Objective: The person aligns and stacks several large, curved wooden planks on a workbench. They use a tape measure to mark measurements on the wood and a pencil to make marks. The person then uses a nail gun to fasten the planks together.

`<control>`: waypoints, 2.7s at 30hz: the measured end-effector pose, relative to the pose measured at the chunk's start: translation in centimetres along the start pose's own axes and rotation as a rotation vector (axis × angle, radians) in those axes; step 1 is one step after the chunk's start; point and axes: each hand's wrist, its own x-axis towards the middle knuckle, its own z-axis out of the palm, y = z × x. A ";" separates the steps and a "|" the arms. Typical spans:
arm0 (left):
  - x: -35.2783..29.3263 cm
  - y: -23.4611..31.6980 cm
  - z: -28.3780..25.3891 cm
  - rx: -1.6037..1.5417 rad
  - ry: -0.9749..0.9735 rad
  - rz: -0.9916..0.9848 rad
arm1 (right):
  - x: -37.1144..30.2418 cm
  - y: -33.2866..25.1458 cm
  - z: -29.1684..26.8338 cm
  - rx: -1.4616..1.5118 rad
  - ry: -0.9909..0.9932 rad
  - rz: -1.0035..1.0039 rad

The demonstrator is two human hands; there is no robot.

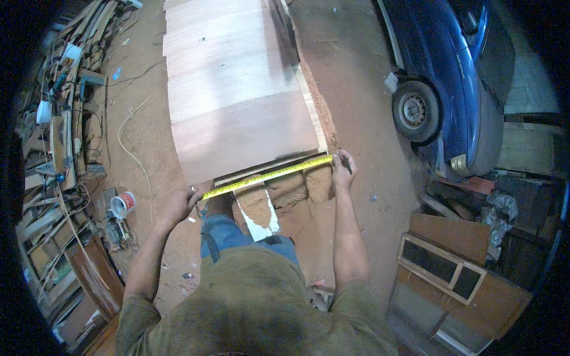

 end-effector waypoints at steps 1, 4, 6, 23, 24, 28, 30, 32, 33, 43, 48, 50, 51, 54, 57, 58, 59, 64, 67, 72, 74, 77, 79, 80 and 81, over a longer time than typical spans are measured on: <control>0.0 0.0 -0.1 -0.028 0.021 0.008 | 0.3 0.2 0.5 -0.019 0.012 0.041; -0.5 -0.6 -0.5 -0.066 0.031 -0.002 | 1.0 0.5 2.0 0.073 -0.017 0.063; -0.6 -1.2 -0.6 -0.125 0.093 0.059 | 1.3 0.6 2.7 -0.200 0.019 -0.029; 0.5 -3.5 0.0 -0.069 -0.024 -0.130 | 1.2 0.7 2.9 -0.267 -0.090 -0.116; 0.5 -3.5 -0.1 -0.075 -0.024 -0.122 | 1.2 0.8 2.9 -0.232 -0.102 -0.104; 0.8 -4.0 0.2 -0.083 -0.018 -0.120 | 1.6 1.3 3.0 -0.174 -0.095 -0.101; 1.3 -4.3 0.6 -0.087 -0.031 -0.114 | 1.8 1.6 3.1 -0.182 -0.095 -0.114; 1.6 -4.5 0.8 -0.065 -0.033 -0.095 | 1.7 1.5 3.2 -0.210 -0.058 -0.101; 1.6 -4.5 0.8 -0.056 -0.028 -0.089 | 1.7 1.4 3.1 -0.225 -0.066 -0.131; -0.8 -3.5 -4.6 -0.183 0.023 -0.085 | 1.1 -4.8 4.3 -0.142 -0.116 -0.248; 1.6 -5.5 -6.2 -0.030 0.002 -0.040 | 0.7 -5.5 8.2 -0.328 -0.136 -0.188; 2.5 -6.2 -5.8 -0.027 -0.023 -0.052 | 0.4 -5.0 8.6 -0.383 -0.090 -0.160; 2.9 -6.6 -5.8 -0.044 -0.035 -0.025 | 0.4 -4.8 8.7 -0.359 -0.089 -0.155; 3.6 -7.5 -5.6 -0.079 -0.126 -0.013 | 0.6 -4.7 8.3 -0.326 -0.137 -0.107; 3.5 -8.4 -5.1 -0.140 -0.204 -0.060 | 0.6 -6.3 8.6 -0.476 -0.160 -0.228; 3.6 -8.6 -4.9 -0.153 -0.213 -0.080 | 0.4 -7.1 9.2 -0.537 -0.139 -0.196; 3.7 -8.9 -4.7 -0.167 -0.233 -0.110 | -0.1 -8.1 9.8 -0.514 -0.150 -0.292; 4.6 -10.1 -4.3 -0.164 -0.247 -0.040 | -5.0 -12.2 15.3 -0.235 -0.325 -0.141; 5.0 -10.4 -4.5 -0.173 -0.222 -0.039 | -9.1 -12.4 19.7 -0.163 -0.654 -0.048; 5.4 -10.4 -5.0 -0.213 -0.292 -0.086 | -15.4 -11.6 25.6 -0.041 -1.015 0.130; 5.6 -10.4 -5.0 -0.236 -0.332 -0.133 | -16.1 -11.4 27.5 -0.075 -1.033 -0.064; 5.6 -10.3 -5.1 -0.274 -0.345 -0.146 | -16.2 -11.2 28.7 -0.172 -1.042 0.003; 5.4 -10.2 -5.4 -0.265 -0.359 -0.155 | -15.9 -10.8 29.0 -0.208 -1.078 0.006; 5.3 -10.2 -5.6 -0.268 -0.353 -0.144 | -15.7 -10.5 29.0 -0.229 -1.094 0.007; 5.2 -10.1 -5.8 -0.265 -0.343 -0.130 | -15.6 -10.2 29.0 -0.235 -1.095 -0.054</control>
